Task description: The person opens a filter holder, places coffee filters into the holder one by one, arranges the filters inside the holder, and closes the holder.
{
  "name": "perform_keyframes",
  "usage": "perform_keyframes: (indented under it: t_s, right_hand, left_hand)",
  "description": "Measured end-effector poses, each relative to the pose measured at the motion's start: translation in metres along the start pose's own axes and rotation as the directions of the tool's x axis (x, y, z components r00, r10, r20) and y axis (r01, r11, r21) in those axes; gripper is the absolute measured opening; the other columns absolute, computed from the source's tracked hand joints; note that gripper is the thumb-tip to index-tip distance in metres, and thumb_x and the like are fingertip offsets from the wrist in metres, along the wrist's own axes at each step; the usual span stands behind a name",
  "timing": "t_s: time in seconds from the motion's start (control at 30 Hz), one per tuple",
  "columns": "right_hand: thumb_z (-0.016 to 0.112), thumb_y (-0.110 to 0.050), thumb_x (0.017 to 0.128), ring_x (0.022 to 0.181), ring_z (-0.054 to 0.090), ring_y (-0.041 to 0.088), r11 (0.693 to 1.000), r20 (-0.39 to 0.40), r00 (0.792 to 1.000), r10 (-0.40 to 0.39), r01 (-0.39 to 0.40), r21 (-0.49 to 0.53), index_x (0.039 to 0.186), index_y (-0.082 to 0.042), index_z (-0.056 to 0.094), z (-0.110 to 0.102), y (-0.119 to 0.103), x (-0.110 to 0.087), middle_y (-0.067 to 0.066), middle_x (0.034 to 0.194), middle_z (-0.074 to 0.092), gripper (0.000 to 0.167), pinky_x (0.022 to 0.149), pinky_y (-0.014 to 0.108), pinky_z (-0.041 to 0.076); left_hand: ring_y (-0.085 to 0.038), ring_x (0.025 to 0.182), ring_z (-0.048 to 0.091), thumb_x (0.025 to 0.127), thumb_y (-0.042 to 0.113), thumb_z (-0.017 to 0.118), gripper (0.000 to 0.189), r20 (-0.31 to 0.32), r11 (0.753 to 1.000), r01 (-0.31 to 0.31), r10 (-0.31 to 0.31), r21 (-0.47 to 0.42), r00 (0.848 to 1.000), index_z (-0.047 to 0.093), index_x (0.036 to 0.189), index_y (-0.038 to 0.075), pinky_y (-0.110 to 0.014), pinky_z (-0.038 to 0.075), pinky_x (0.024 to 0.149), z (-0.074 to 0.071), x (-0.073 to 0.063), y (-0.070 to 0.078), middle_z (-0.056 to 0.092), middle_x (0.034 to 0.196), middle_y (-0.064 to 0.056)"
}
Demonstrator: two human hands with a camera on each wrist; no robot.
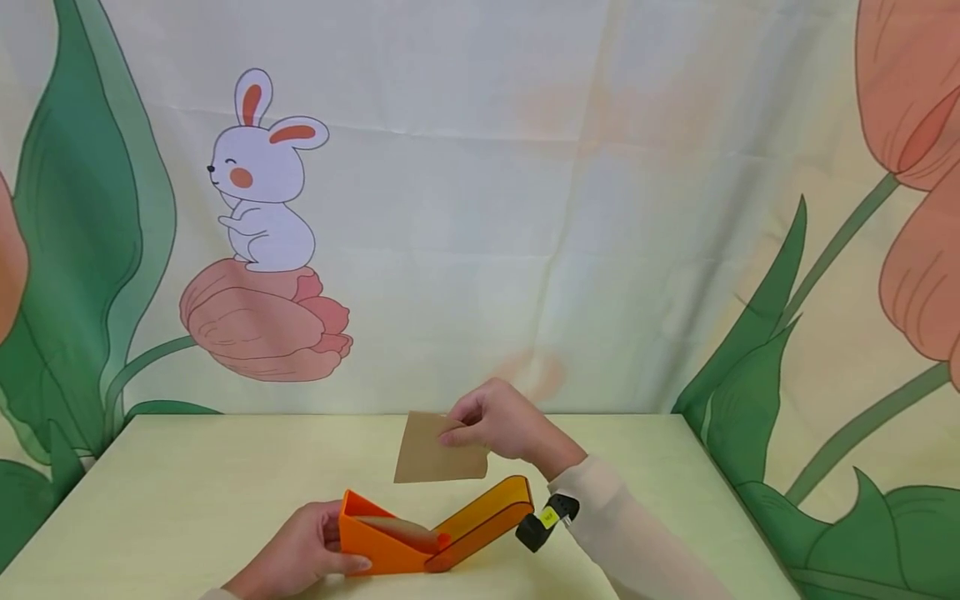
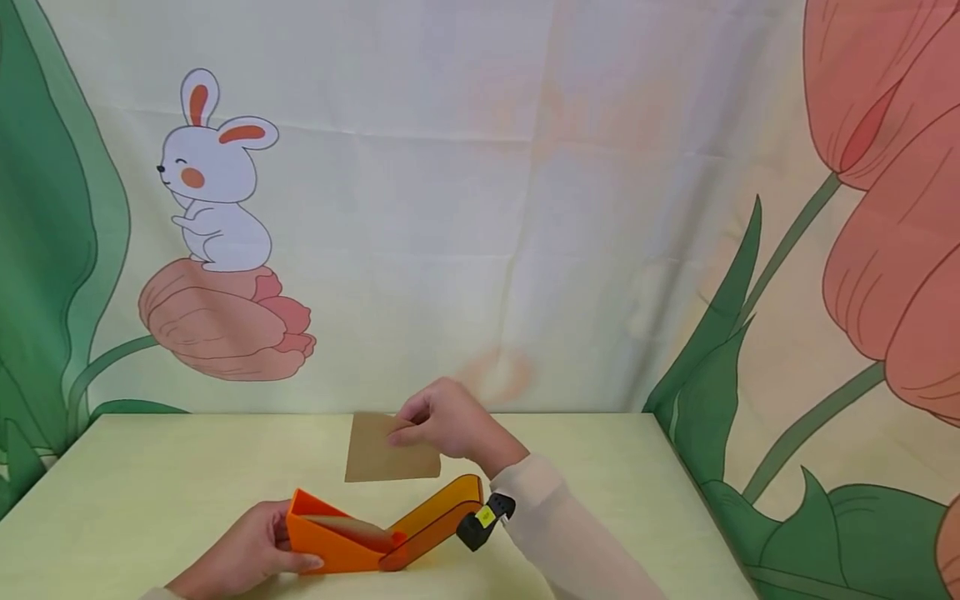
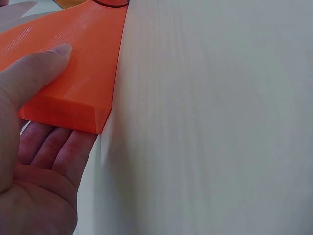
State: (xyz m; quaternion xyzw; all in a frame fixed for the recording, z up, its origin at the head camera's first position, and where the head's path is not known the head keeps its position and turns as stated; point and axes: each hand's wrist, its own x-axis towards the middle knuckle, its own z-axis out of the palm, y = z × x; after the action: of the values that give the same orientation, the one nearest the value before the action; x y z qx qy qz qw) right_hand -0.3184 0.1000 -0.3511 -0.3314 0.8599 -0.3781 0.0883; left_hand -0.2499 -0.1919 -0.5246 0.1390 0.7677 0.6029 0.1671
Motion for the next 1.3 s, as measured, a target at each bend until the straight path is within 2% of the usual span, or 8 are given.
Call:
perform_keyframes:
  t_s: [0.23, 0.43, 0.77, 0.93, 1.3]
  right_hand:
    - [0.085, -0.018, 0.085, 0.067, 0.059, 0.009, 0.999, 0.041, 0.999, 0.034, -0.035, 0.028, 0.081, -0.016, 0.082, 0.019, -0.006, 0.004, -0.006, 0.076, 0.073, 0.006, 0.066, 0.023, 0.053]
    - [0.085, -0.016, 0.085, 0.065, 0.059, 0.008, 0.999, 0.051, 0.999, 0.015, -0.017, 0.044, 0.079, -0.016, 0.081, 0.033, -0.005, 0.005, -0.005, 0.075, 0.073, 0.006, 0.064, 0.021, 0.053]
    - [0.085, -0.014, 0.084, 0.064, 0.059, 0.007, 0.997, 0.067, 0.997, 0.029, -0.034, 0.071, 0.079, -0.017, 0.081, 0.05, -0.002, 0.004, -0.007, 0.075, 0.073, 0.007, 0.064, 0.02, 0.054]
    - [0.085, -0.015, 0.085, 0.065, 0.058, 0.006, 0.997, 0.088, 0.995, 0.043, -0.049, 0.059, 0.08, -0.019, 0.082, 0.056, 0.0, 0.004, -0.008, 0.075, 0.073, 0.007, 0.064, 0.02, 0.052]
    - [0.083, -0.017, 0.087, 0.067, 0.057, 0.006, 0.996, 0.133, 0.99, 0.052, -0.06, 0.06, 0.082, -0.016, 0.082, 0.067, -0.001, 0.003, -0.009, 0.075, 0.071, 0.005, 0.065, 0.019, 0.052]
  left_hand:
    - [-0.024, 0.1, 0.072, 0.08, 0.019, 0.089, 0.056, 0.003, 0.999, -0.032, 0.032, -0.004, 0.999, 0.065, 0.128, 0.001, -0.025, 0.061, 0.088, -0.001, -0.001, -0.001, 0.075, 0.119, -0.011]
    - [-0.023, 0.1, 0.072, 0.08, 0.021, 0.089, 0.057, 0.0, 1.0, -0.022, 0.022, 0.011, 1.0, 0.065, 0.128, 0.001, -0.025, 0.061, 0.088, -0.001, -0.001, -0.001, 0.075, 0.118, -0.01]
    - [-0.022, 0.1, 0.072, 0.08, 0.022, 0.089, 0.059, 0.005, 1.0, -0.005, 0.005, 0.021, 1.0, 0.064, 0.13, 0.001, -0.027, 0.061, 0.09, -0.002, 0.0, -0.001, 0.075, 0.118, -0.009]
    - [-0.022, 0.1, 0.071, 0.081, 0.021, 0.088, 0.059, 0.009, 1.0, -0.011, 0.011, 0.015, 1.0, 0.064, 0.13, 0.001, -0.026, 0.06, 0.09, -0.001, 0.0, -0.001, 0.075, 0.119, -0.009]
    - [-0.022, 0.102, 0.072, 0.081, 0.021, 0.088, 0.061, 0.017, 1.0, -0.017, 0.017, -0.002, 1.0, 0.063, 0.132, 0.001, -0.025, 0.06, 0.09, -0.001, 0.0, -0.001, 0.075, 0.12, -0.009]
